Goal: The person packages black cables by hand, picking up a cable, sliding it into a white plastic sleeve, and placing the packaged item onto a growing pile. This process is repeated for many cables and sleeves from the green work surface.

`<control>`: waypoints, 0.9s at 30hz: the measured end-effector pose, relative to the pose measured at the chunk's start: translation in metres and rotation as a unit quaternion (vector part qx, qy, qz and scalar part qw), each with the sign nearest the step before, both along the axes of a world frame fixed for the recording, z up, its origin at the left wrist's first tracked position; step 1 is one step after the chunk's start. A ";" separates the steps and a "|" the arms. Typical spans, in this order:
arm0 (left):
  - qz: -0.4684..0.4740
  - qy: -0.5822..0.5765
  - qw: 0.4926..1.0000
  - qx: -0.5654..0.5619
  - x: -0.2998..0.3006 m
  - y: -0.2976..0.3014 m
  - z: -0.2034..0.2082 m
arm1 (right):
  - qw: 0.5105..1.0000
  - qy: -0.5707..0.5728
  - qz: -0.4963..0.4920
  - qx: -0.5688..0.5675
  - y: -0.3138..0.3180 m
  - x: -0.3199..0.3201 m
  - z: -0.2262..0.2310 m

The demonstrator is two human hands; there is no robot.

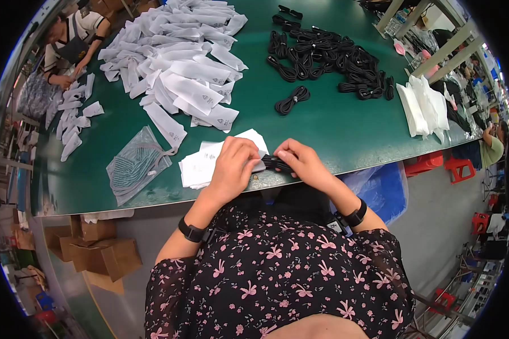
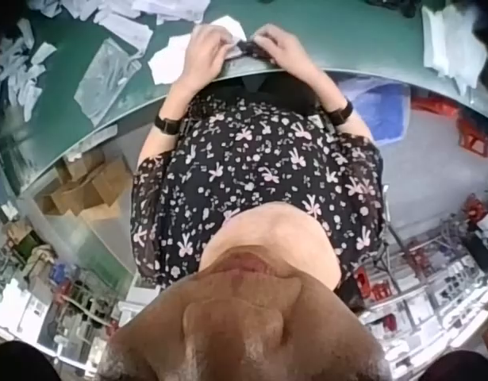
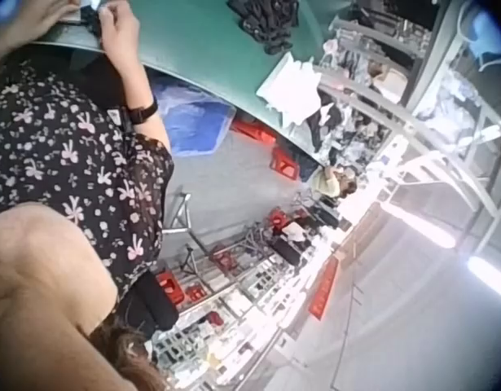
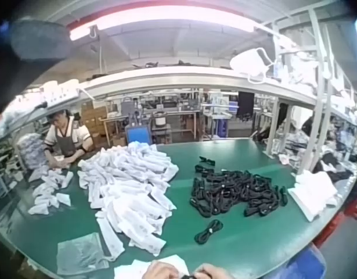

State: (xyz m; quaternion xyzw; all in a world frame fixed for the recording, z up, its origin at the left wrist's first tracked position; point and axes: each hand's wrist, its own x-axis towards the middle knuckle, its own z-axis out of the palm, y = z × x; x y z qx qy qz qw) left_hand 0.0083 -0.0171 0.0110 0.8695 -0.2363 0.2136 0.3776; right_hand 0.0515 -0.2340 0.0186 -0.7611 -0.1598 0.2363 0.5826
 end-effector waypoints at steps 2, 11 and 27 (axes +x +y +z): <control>0.023 0.034 0.998 -0.053 0.003 0.000 -0.001 | 0.967 -0.252 0.038 0.013 0.004 -0.003 -0.002; 0.055 0.174 0.961 -0.209 0.019 0.017 0.019 | 0.888 -0.437 0.090 0.108 0.011 0.020 0.017; 0.176 -0.002 0.917 -0.357 0.082 0.082 0.069 | 0.868 -0.476 -0.090 -0.112 0.003 0.072 0.022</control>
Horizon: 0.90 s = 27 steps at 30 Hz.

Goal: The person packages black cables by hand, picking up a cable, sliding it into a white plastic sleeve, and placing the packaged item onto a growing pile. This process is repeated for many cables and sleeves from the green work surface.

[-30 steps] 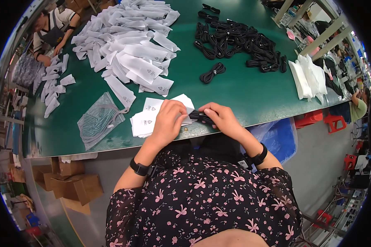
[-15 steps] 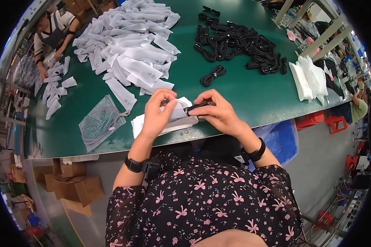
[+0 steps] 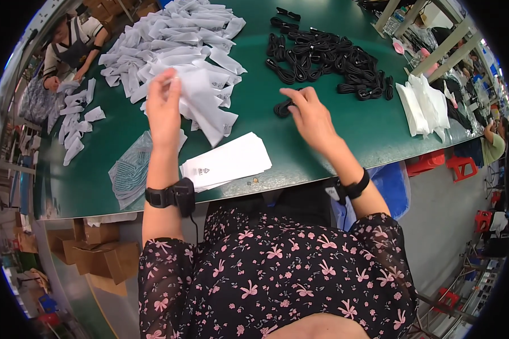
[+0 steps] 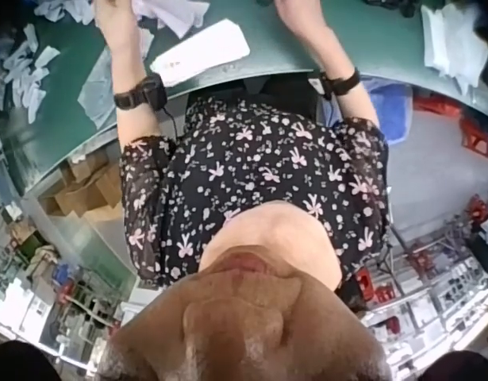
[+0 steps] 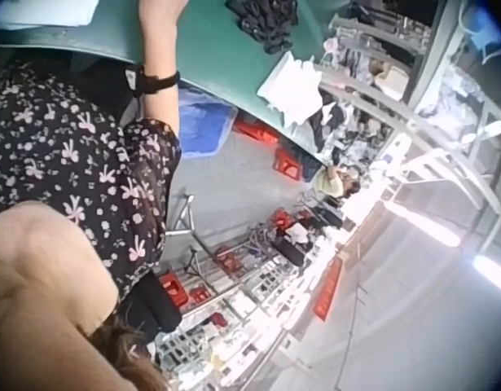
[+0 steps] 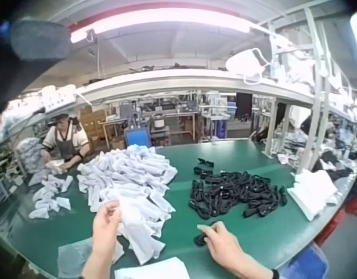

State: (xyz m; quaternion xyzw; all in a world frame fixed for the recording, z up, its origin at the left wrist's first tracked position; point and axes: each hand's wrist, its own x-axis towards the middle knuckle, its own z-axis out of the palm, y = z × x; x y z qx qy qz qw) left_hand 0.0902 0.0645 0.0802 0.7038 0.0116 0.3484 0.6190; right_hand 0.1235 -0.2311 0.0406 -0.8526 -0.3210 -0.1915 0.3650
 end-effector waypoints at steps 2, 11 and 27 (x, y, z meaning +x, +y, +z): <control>0.003 -0.002 0.997 0.082 -0.009 -0.010 -0.003 | 0.990 -0.043 -0.049 -0.129 -0.020 0.032 -0.031; -0.143 0.103 0.907 0.383 -0.078 -0.079 -0.084 | 0.957 -0.069 -0.041 -0.279 -0.029 0.029 -0.038; -0.130 0.174 0.963 0.159 -0.083 -0.085 -0.090 | 0.985 0.082 0.129 -0.081 -0.021 -0.061 -0.011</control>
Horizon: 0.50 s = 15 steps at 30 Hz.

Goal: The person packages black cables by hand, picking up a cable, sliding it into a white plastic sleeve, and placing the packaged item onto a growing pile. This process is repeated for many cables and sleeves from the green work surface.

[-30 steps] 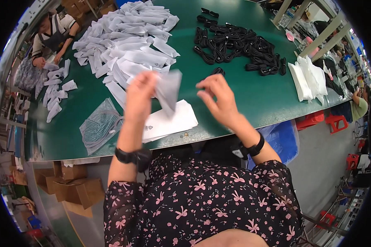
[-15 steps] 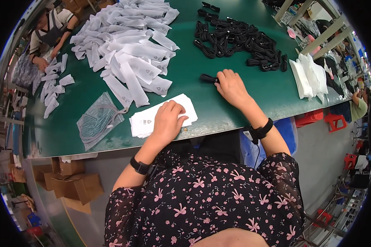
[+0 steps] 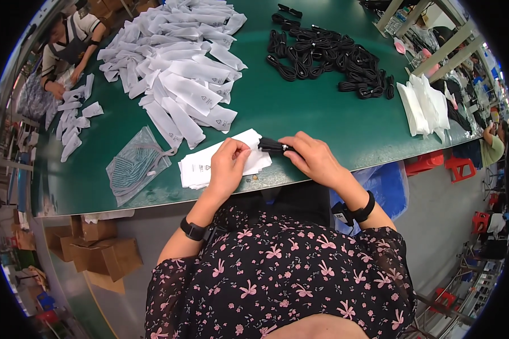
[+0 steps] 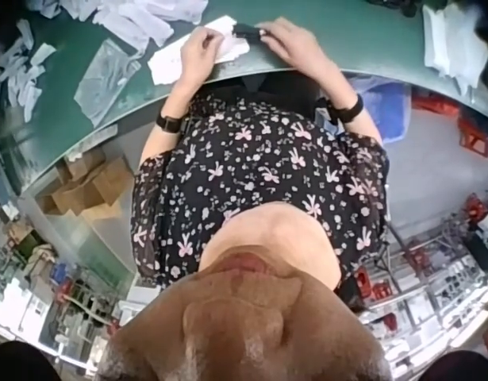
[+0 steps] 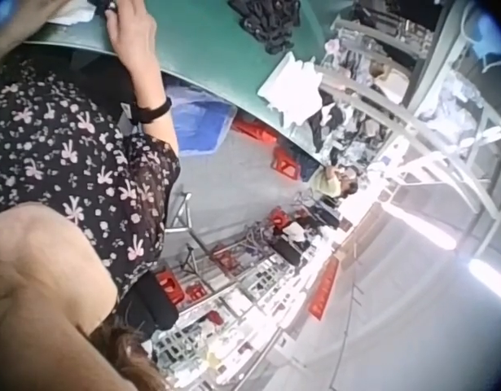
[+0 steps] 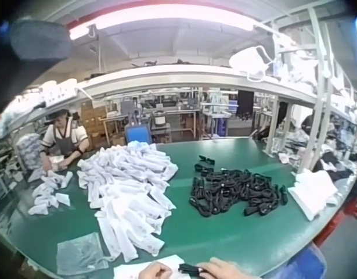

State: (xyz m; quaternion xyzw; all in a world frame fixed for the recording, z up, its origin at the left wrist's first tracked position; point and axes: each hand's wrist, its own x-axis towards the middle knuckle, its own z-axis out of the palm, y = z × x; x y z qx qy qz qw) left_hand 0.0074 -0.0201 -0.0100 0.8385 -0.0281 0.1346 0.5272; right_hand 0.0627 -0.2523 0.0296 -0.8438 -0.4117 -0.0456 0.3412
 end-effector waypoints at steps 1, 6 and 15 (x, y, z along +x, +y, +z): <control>0.006 -0.005 1.000 -0.018 -0.001 0.000 0.001 | 1.000 0.001 0.001 0.000 0.001 0.001 -0.001; -0.041 -0.097 0.994 0.018 -0.001 -0.005 0.008 | 0.994 0.104 0.032 0.005 0.002 -0.002 -0.006; -0.064 -0.145 0.984 0.084 0.005 -0.001 0.030 | 0.982 0.096 0.071 0.148 0.019 0.005 -0.011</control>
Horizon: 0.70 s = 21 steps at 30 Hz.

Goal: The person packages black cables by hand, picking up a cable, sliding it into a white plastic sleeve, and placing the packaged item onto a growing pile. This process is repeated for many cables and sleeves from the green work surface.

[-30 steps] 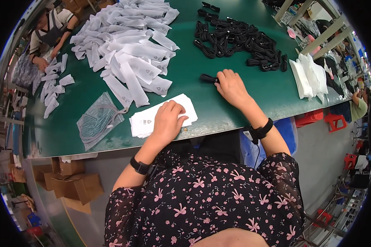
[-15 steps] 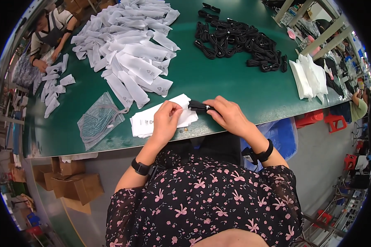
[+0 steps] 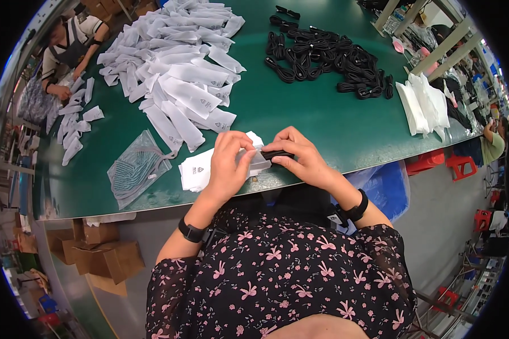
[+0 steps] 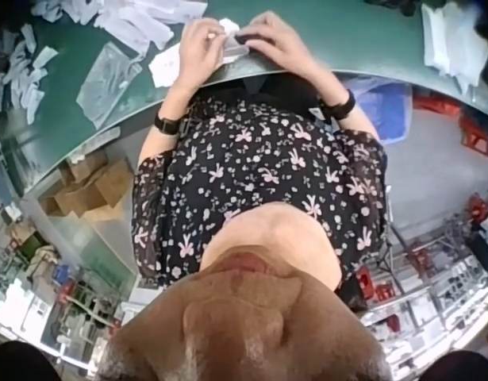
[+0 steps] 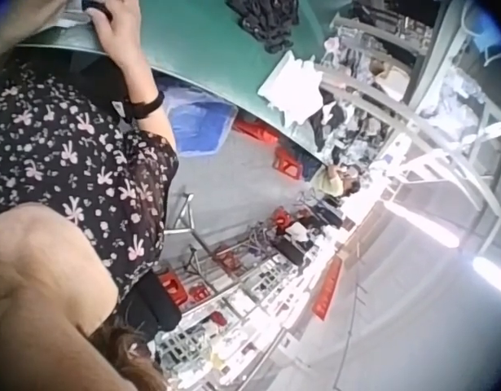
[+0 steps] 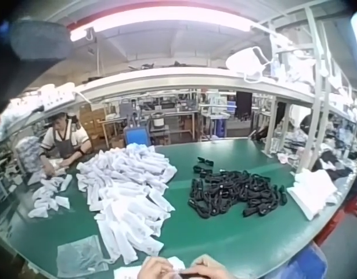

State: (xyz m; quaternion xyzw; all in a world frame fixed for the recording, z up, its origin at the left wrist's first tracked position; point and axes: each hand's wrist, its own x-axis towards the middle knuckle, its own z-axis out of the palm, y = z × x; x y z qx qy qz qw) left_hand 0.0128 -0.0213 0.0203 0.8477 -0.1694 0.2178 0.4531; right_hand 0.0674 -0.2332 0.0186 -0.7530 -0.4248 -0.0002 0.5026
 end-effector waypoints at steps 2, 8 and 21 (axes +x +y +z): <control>-0.008 0.070 0.994 -0.082 0.004 0.002 0.007 | 1.000 -0.015 0.017 0.019 0.005 0.001 0.011; -0.078 0.182 0.932 -0.302 0.019 0.010 0.030 | 0.992 0.009 -0.014 0.128 0.016 0.005 0.040; -0.114 0.201 0.884 -0.406 0.066 0.043 0.054 | 0.984 -0.034 -0.084 0.155 0.057 0.050 0.048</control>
